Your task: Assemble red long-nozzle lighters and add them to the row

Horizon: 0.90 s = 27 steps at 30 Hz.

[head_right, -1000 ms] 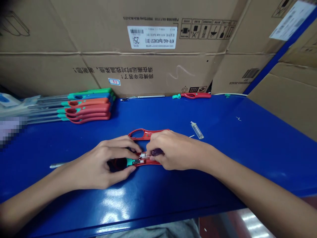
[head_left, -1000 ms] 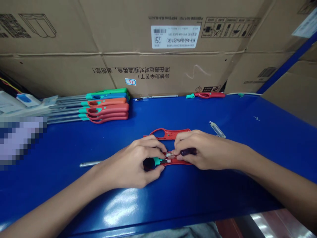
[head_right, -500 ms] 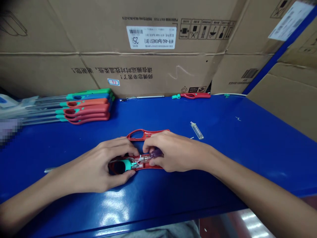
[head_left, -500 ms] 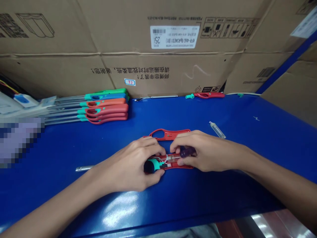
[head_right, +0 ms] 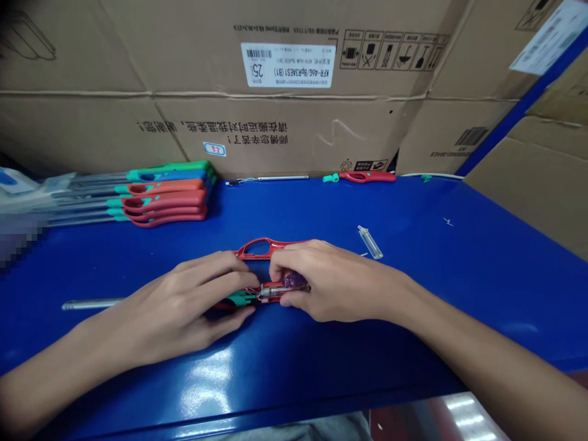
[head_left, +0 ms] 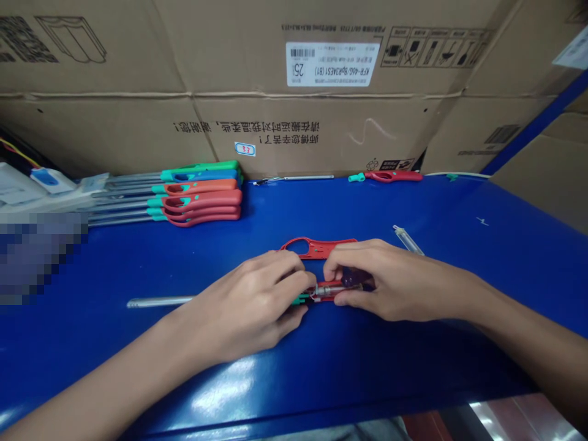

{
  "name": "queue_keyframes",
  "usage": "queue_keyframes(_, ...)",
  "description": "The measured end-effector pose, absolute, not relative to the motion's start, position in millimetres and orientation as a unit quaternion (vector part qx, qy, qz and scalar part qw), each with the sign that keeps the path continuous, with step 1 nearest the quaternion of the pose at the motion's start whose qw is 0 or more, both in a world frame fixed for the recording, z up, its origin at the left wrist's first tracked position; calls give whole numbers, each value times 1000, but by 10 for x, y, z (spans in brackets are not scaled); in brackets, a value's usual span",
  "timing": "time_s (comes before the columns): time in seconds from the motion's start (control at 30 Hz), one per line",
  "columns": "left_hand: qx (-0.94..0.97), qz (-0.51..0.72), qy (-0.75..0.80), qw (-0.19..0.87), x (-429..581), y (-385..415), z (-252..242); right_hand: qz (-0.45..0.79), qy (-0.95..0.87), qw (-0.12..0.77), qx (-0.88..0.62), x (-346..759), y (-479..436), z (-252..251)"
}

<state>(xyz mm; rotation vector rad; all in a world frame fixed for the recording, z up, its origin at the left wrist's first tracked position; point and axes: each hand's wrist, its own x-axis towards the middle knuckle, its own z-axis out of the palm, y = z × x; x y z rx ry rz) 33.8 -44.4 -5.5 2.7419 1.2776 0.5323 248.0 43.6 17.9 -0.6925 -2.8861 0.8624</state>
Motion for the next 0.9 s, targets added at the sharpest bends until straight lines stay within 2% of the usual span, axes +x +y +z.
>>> queue_keyframes(0.73, 860, 228, 455, -35, 445, -395, -165, 266, -933, 29, -242, 2465, 476, 96)
queue_keyframes(0.9, 854, 238, 463, -13, 441, -396, -173, 260, -934, 23, -245, 2438, 473, 102)
